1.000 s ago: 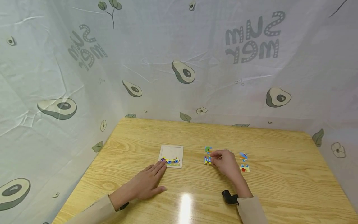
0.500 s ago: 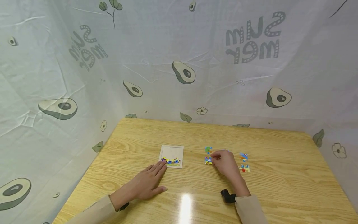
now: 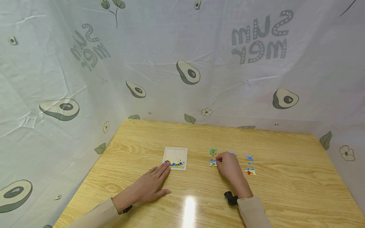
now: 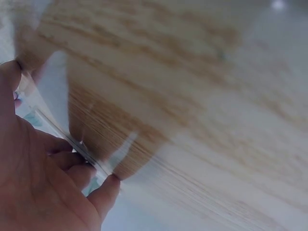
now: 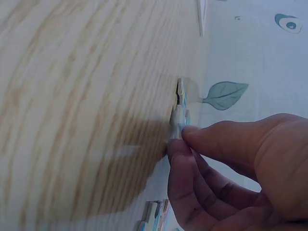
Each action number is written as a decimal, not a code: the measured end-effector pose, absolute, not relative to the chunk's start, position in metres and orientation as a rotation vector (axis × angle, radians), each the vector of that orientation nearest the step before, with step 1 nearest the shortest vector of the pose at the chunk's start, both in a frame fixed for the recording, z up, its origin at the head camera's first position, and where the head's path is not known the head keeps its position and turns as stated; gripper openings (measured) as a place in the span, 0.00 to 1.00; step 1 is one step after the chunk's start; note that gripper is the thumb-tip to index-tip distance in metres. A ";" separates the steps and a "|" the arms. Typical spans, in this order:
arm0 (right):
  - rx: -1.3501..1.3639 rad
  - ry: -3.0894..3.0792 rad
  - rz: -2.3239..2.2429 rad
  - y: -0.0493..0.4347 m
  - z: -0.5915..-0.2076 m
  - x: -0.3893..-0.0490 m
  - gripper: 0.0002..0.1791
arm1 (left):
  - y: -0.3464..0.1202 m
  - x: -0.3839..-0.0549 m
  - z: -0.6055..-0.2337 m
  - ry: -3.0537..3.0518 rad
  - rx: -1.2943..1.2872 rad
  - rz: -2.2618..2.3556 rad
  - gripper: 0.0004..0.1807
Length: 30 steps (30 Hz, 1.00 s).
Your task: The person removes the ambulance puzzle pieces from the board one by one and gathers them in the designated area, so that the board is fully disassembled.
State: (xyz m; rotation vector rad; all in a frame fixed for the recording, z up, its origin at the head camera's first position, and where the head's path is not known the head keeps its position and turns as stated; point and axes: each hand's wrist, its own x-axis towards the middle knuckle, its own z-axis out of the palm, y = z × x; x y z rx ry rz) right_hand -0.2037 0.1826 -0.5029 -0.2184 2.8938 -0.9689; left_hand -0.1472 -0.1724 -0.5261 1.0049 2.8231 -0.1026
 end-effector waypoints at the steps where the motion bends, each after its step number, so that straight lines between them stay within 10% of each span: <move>1: -0.218 2.892 -0.960 0.182 -0.503 -0.204 0.12 | -0.172 -0.147 -0.526 2.823 1.004 -0.101 0.48; 30: -0.249 2.836 -0.962 0.179 -0.505 -0.209 0.10 | -0.172 -0.147 -0.527 2.835 1.006 -0.098 0.48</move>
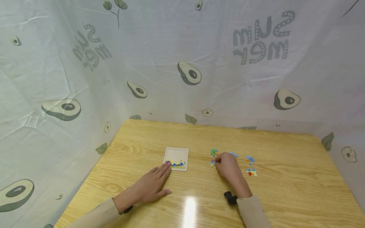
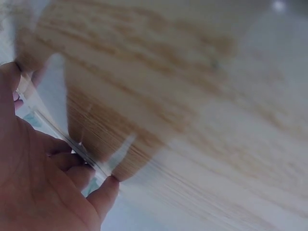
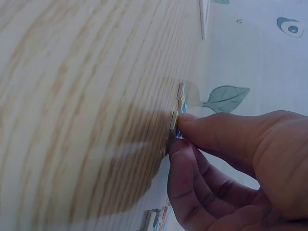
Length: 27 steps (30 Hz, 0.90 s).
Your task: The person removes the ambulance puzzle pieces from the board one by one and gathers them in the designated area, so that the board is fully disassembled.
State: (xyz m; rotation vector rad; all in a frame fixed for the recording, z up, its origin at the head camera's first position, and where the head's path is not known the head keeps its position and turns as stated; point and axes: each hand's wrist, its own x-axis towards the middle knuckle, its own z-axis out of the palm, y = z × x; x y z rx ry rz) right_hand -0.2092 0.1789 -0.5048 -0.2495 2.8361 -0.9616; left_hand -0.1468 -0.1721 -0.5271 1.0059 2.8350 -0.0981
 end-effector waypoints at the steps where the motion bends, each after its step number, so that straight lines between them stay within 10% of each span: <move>1: -0.259 2.840 -0.964 0.179 -0.505 -0.209 0.10 | -0.172 -0.147 -0.527 2.836 1.005 -0.099 0.48; 27: -0.483 2.770 -1.184 0.101 -0.502 -0.209 0.12 | -0.171 -0.145 -0.530 2.856 1.010 -0.117 0.47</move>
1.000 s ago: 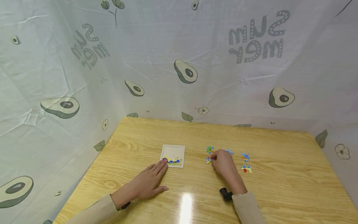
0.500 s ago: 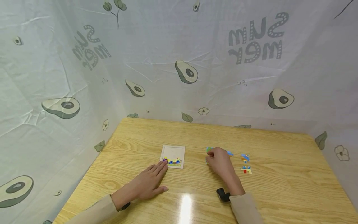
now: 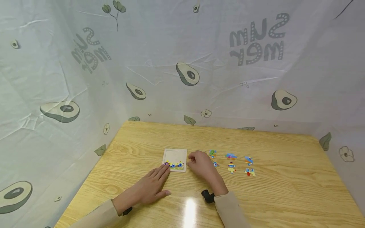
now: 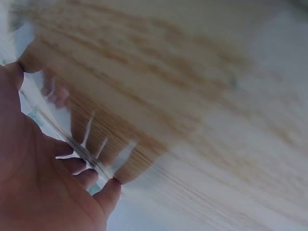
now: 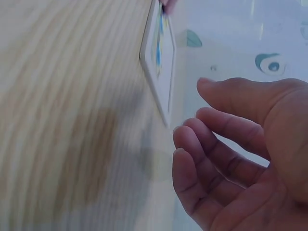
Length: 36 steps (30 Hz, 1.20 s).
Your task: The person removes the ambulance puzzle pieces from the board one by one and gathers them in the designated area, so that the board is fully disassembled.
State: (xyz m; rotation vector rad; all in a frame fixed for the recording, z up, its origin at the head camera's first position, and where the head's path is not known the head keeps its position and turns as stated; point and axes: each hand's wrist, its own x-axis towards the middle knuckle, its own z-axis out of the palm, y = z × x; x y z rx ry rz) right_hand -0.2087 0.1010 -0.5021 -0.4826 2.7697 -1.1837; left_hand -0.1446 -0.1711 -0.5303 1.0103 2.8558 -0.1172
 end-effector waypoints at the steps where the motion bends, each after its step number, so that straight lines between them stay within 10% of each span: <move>1: -0.484 2.762 -1.177 0.097 -0.503 -0.209 0.12 | -0.171 -0.145 -0.531 2.858 1.011 -0.118 0.47; 36: -0.634 2.785 -0.938 0.066 -0.517 -0.227 0.13 | -0.168 -0.150 -0.527 2.817 1.069 -0.085 0.47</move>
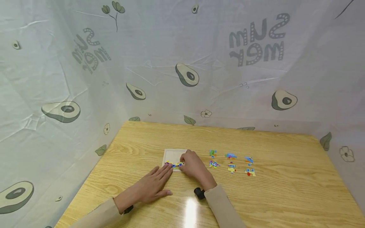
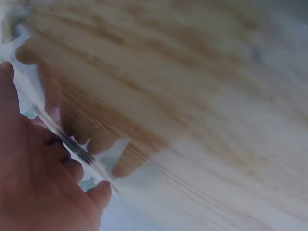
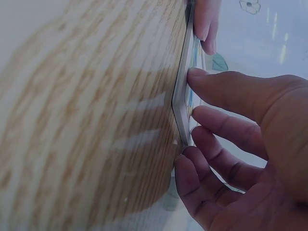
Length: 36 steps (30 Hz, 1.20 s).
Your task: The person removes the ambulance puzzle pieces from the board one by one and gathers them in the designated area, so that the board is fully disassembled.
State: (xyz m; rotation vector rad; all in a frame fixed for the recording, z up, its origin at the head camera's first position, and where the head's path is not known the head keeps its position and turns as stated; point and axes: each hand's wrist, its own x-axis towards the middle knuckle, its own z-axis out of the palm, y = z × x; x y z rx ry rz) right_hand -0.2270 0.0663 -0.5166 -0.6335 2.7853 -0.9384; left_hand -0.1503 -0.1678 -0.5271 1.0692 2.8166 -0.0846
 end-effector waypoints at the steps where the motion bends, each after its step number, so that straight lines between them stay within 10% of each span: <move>1: -0.632 2.786 -0.937 0.066 -0.516 -0.227 0.13 | -0.168 -0.151 -0.528 2.816 1.077 -0.081 0.47; 36: -0.630 2.802 -0.859 0.063 -0.514 -0.225 0.12 | -0.163 -0.153 -0.522 2.792 1.038 -0.102 0.46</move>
